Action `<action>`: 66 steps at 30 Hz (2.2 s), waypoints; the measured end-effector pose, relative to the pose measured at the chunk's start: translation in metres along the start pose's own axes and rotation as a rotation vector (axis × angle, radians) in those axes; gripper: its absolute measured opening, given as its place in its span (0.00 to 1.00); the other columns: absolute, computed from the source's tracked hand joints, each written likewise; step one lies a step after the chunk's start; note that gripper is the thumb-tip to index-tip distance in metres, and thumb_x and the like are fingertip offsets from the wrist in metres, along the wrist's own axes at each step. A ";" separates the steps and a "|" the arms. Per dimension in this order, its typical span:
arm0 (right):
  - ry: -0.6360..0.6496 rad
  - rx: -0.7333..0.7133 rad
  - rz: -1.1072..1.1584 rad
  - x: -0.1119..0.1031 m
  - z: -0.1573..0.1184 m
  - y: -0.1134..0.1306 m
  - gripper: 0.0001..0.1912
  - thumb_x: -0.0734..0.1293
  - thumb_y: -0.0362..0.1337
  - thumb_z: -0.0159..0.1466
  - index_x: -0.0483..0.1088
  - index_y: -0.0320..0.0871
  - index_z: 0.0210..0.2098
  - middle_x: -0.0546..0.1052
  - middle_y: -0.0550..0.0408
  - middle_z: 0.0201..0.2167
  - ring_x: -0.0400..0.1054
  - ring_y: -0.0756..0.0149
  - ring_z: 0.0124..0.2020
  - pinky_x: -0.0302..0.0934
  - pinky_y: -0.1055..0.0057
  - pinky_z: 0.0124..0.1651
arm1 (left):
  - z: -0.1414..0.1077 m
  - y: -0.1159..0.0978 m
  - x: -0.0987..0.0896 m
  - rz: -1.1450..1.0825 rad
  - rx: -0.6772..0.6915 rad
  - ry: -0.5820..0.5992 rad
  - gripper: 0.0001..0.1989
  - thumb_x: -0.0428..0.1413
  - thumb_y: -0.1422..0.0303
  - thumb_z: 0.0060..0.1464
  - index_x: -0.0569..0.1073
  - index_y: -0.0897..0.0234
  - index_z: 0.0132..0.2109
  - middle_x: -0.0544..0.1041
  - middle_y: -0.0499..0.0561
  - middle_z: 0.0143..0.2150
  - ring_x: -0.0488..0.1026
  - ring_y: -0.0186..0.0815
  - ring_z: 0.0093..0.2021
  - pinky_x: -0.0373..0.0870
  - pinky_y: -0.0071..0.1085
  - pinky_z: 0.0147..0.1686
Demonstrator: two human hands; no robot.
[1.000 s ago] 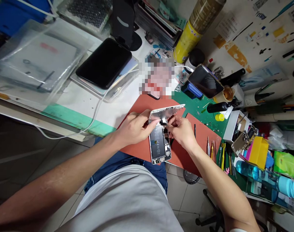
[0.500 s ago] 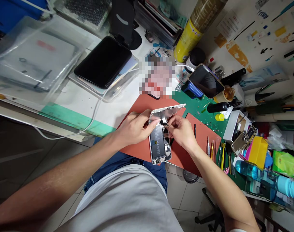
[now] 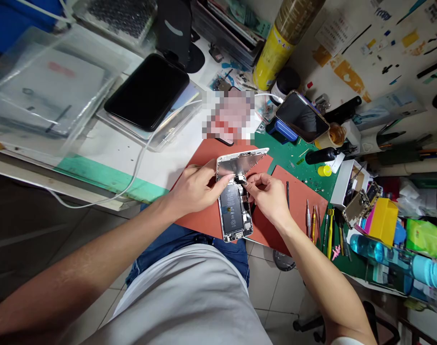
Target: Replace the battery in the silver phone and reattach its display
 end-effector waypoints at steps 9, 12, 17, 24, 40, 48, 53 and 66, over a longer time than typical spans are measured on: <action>-0.097 -0.150 -0.024 -0.002 -0.014 0.004 0.11 0.71 0.46 0.67 0.75 0.45 0.39 0.78 0.55 0.31 0.70 0.67 0.26 0.67 0.67 0.33 | 0.005 0.016 -0.003 -0.378 -0.309 -0.143 0.05 0.61 0.66 0.63 0.73 0.62 0.42 0.85 0.49 0.36 0.83 0.36 0.34 0.76 0.30 0.33; -0.236 -0.391 -0.236 -0.006 -0.035 0.016 0.07 0.68 0.42 0.71 0.77 0.47 0.41 0.80 0.52 0.37 0.74 0.62 0.33 0.71 0.63 0.39 | 0.007 0.025 -0.001 -0.676 -0.470 -0.173 0.09 0.63 0.64 0.61 0.73 0.62 0.45 0.85 0.52 0.39 0.84 0.38 0.36 0.79 0.31 0.33; -0.381 -0.913 -0.493 0.001 -0.075 0.043 0.12 0.68 0.27 0.70 0.77 0.49 0.49 0.81 0.50 0.39 0.77 0.60 0.38 0.75 0.62 0.41 | 0.009 0.022 -0.001 -0.994 -0.605 -0.097 0.13 0.61 0.65 0.61 0.73 0.65 0.51 0.86 0.55 0.42 0.84 0.39 0.36 0.82 0.35 0.33; -0.380 -1.059 -0.592 0.006 -0.094 0.053 0.17 0.69 0.22 0.69 0.75 0.46 0.53 0.80 0.47 0.40 0.76 0.61 0.38 0.75 0.63 0.38 | -0.005 -0.005 -0.008 -1.205 -0.857 0.042 0.20 0.67 0.64 0.58 0.75 0.67 0.54 0.85 0.57 0.46 0.84 0.44 0.43 0.81 0.39 0.44; -0.227 -1.007 -0.651 -0.002 -0.103 0.038 0.14 0.65 0.19 0.69 0.77 0.39 0.47 0.80 0.46 0.38 0.75 0.63 0.36 0.71 0.67 0.35 | -0.007 -0.030 -0.021 -1.152 -0.884 0.064 0.20 0.70 0.63 0.54 0.79 0.65 0.52 0.87 0.53 0.42 0.84 0.41 0.40 0.79 0.32 0.40; -0.314 -1.142 -0.768 0.006 -0.109 0.033 0.15 0.64 0.18 0.68 0.75 0.36 0.48 0.82 0.45 0.36 0.74 0.63 0.33 0.71 0.67 0.34 | -0.012 -0.031 -0.022 -1.097 -0.922 0.053 0.24 0.72 0.61 0.52 0.79 0.67 0.53 0.86 0.56 0.45 0.83 0.42 0.43 0.78 0.34 0.42; -0.344 -1.179 -0.793 0.009 -0.107 0.031 0.14 0.63 0.18 0.69 0.75 0.34 0.49 0.82 0.43 0.36 0.75 0.61 0.32 0.71 0.65 0.33 | -0.012 -0.030 -0.021 -1.094 -0.913 0.078 0.23 0.71 0.61 0.54 0.78 0.65 0.54 0.86 0.54 0.43 0.83 0.41 0.41 0.79 0.33 0.41; -0.333 -0.729 -0.434 -0.020 -0.094 0.024 0.06 0.68 0.30 0.72 0.78 0.42 0.43 0.82 0.52 0.33 0.75 0.66 0.31 0.68 0.69 0.33 | -0.005 -0.018 -0.024 -0.938 -0.824 0.030 0.22 0.69 0.56 0.56 0.77 0.64 0.51 0.86 0.54 0.41 0.84 0.42 0.40 0.79 0.33 0.37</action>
Point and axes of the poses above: each hand's wrist, its own z-axis towards the middle knuckle, its own x-axis out of the palm, y = z × x, the point moved 4 cm from there along z, towards the middle knuckle
